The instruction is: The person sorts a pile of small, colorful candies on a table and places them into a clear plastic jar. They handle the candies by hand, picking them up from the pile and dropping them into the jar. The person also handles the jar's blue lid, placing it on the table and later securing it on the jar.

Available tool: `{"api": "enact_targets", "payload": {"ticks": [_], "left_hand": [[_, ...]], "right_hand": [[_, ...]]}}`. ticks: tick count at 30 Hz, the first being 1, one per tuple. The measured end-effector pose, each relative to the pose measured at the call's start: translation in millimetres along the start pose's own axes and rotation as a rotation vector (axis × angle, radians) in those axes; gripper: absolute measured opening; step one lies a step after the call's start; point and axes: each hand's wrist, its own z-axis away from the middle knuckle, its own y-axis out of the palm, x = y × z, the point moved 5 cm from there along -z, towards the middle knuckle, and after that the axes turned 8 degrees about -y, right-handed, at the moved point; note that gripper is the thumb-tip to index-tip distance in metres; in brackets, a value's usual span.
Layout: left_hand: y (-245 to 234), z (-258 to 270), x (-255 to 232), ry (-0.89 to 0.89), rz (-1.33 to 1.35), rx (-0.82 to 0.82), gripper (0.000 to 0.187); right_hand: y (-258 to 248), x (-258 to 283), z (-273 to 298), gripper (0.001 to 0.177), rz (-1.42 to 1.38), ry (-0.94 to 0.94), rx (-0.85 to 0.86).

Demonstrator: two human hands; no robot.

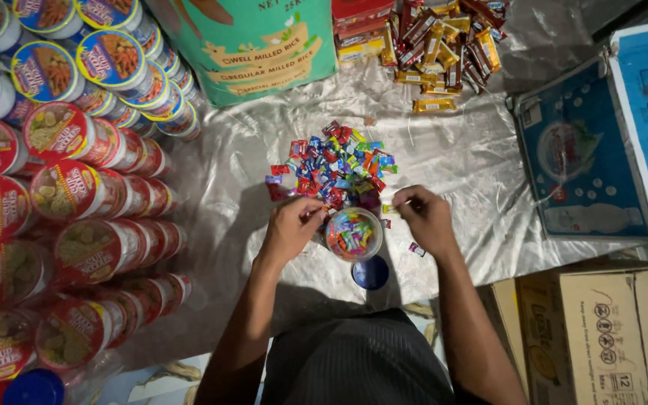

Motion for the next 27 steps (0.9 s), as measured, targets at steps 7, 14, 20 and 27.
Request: {"api": "enact_targets", "payload": {"ticks": [7,14,20,27], "left_hand": [[24.0,-34.4,47.3,-0.066,-0.028,0.039,0.02],[52.6,-75.3,61.1,0.032,-0.28,0.049,0.017],[84.7,-107.5,91.6,0.06,-0.384,0.116,0.033],[100.8,-124.6,69.5,0.068,-0.623,0.257,0.054]], "right_hand": [[-28.0,-50.7,-2.0,0.005,0.071,0.254,-0.156],[7.2,-136.2,-7.8,0.008,-0.063,0.24,-0.048],[44.6,-137.9,-39.4,0.013,0.06,0.308,0.011],[66.3,-147.8,-67.8,0.026,0.128,0.081,0.01]]}}
